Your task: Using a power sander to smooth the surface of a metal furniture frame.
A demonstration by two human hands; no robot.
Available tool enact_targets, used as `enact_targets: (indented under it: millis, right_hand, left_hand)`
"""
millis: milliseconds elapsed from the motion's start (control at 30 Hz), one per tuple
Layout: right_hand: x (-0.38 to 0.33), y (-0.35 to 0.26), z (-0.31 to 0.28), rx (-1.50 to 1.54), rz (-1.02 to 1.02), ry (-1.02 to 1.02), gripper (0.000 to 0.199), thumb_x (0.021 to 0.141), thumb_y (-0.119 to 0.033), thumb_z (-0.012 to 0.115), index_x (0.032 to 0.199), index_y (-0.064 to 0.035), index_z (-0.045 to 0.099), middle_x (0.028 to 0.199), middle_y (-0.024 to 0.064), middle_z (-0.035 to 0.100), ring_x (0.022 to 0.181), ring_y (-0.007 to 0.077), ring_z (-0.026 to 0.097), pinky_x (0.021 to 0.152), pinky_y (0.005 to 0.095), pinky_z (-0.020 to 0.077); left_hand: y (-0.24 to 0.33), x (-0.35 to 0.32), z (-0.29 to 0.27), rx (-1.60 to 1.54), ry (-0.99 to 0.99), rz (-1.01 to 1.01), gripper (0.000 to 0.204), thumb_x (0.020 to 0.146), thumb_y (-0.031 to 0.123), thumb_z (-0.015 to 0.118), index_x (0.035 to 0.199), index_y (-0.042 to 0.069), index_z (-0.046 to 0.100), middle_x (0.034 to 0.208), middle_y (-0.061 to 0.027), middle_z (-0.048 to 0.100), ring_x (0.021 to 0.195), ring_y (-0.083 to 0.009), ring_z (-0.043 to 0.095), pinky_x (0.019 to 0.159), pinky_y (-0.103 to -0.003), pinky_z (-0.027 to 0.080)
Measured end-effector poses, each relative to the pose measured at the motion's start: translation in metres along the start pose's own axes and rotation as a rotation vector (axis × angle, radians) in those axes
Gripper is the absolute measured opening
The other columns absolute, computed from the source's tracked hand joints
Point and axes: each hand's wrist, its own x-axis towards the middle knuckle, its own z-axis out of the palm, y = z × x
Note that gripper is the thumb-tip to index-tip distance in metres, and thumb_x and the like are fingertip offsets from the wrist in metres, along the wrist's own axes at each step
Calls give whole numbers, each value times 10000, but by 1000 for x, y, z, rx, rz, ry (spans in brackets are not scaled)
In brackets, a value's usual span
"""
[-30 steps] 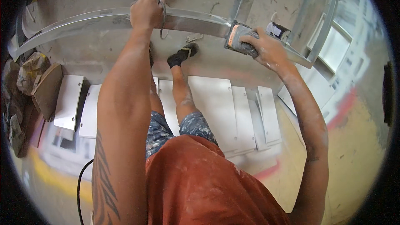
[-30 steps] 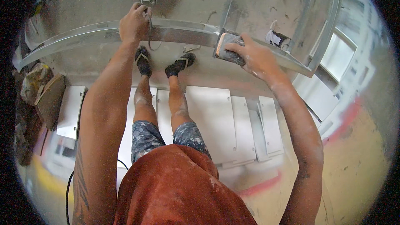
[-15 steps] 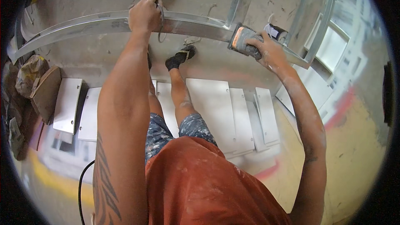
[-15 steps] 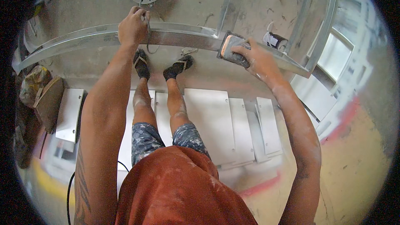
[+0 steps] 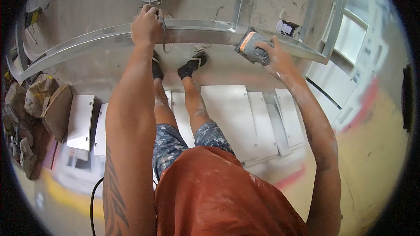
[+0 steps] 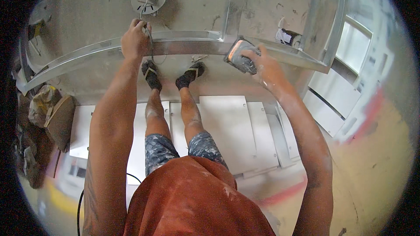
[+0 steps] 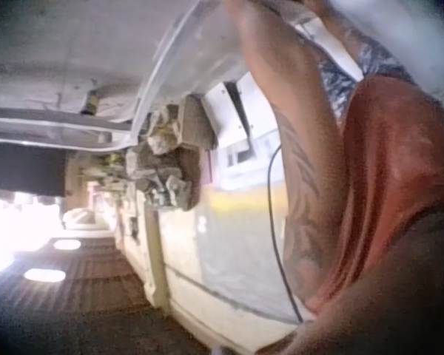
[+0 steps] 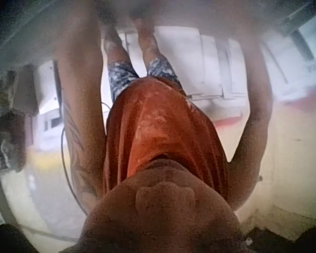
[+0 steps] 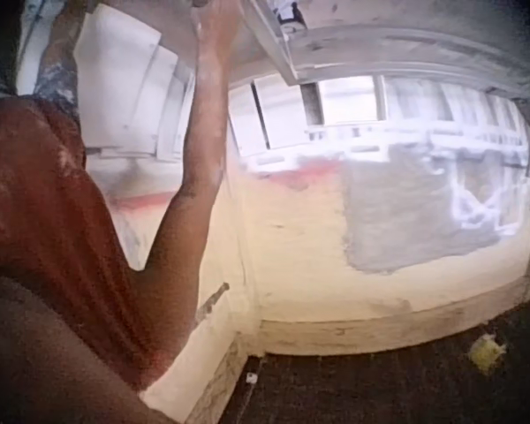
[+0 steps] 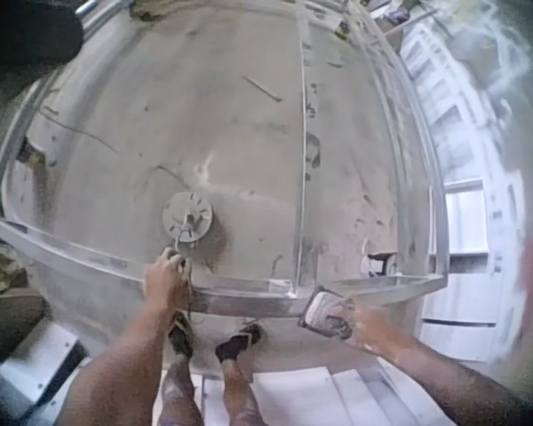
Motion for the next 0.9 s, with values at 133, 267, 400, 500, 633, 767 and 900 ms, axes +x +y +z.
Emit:
enact_targets:
  millis: [133,267,400,500,633,767,900]
  right_hand:
    - [-3,-17,3,47,173,91,677,783,-201,837,1360,-328,507,1276,168,507,1024,437,670,840,497,578]
    - [-1,-36,25,77,263,155,705,778,-225,844,1374,-325,482,1253,158,504,1004,429,676,831,501,582]
    - [-1,-43,32,180,300,195,717,766,-234,850,1379,-297,484,1241,155,505,1017,428,665,833,515,580]
    - [1,-33,28,197,326,259,735,756,-231,852,1389,-284,481,1242,157,506,1029,435,656,837,528,577]
    - [12,-40,16,226,331,280,765,747,-234,852,1409,-282,471,1244,162,510,1036,453,647,861,537,568]
    - [7,-35,16,209,334,206,777,746,-247,851,1419,-281,464,1242,172,510,1043,460,646,868,537,563]
    - [6,-32,18,206,316,246,759,754,-250,846,1408,-302,465,1223,198,511,992,489,658,826,556,574]
  left_hand:
    - [2,-2,-3,25,9,2,307,998,384,575,1104,163,759,1208,-28,695,1017,-351,706,871,-472,564]
    - [7,1,-4,44,1,-5,309,998,383,576,1092,151,758,1203,-29,696,1016,-346,705,864,-475,561]
    - [6,1,-4,56,-26,-8,346,1021,412,554,1138,140,733,1252,-21,678,1015,-379,700,859,-477,552]
    - [18,0,-2,23,-19,-4,309,1000,384,576,1093,149,753,1215,-37,690,1011,-360,706,865,-482,559]
    - [14,-4,-3,46,-9,-3,312,1001,381,576,1098,141,749,1216,-44,690,1002,-360,708,867,-487,557]
    - [17,-3,-5,39,-52,-11,311,998,376,583,1090,127,746,1208,-55,690,1009,-356,706,858,-483,560]
    - [15,-7,-3,25,10,20,297,992,368,591,1086,132,746,1203,-50,691,1006,-354,706,849,-481,564]
